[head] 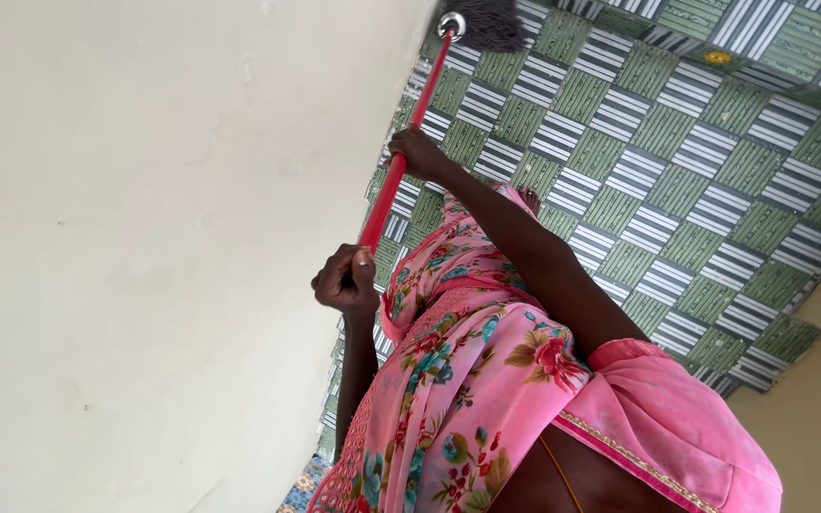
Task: The person mops a tiled floor using a red-handled mop. They move the mop back and forth across the green and white patterned tiles, covering different sections of the room.
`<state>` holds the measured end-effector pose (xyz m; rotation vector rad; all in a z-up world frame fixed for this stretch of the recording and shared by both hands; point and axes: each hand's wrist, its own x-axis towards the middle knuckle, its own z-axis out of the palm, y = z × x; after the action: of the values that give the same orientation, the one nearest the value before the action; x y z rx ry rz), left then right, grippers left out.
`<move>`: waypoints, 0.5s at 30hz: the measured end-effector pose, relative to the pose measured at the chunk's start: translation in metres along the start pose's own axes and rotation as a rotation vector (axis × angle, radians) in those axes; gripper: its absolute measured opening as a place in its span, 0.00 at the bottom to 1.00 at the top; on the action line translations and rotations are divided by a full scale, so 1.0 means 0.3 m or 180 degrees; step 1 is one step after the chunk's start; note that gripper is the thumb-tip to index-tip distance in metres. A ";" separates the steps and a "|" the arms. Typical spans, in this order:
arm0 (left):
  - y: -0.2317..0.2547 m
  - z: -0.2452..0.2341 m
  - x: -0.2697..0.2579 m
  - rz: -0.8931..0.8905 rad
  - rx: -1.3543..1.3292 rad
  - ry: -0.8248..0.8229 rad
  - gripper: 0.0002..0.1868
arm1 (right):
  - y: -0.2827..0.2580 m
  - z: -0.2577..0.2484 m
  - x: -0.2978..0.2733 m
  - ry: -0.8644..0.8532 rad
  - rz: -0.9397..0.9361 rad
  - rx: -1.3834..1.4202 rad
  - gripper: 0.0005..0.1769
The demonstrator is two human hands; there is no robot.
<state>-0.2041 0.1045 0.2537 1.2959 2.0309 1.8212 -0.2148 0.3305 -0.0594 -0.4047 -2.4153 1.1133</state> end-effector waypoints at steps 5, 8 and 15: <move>-0.005 -0.163 0.151 0.1163 0.0424 0.0483 0.07 | -0.126 0.073 0.066 -0.0133 0.0100 0.0035 0.18; -0.053 -0.259 0.253 0.0878 0.0493 0.1019 0.09 | -0.198 0.080 0.089 -0.0233 0.0362 -0.0297 0.06; -0.162 -0.200 0.296 0.0616 0.0400 0.0938 0.17 | -0.142 -0.083 -0.077 -0.0640 0.0990 -0.0581 0.08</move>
<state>-0.3199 0.1212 0.2665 1.3694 2.2702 2.1107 -0.1855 0.3093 -0.0185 -0.7849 -2.7085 1.1064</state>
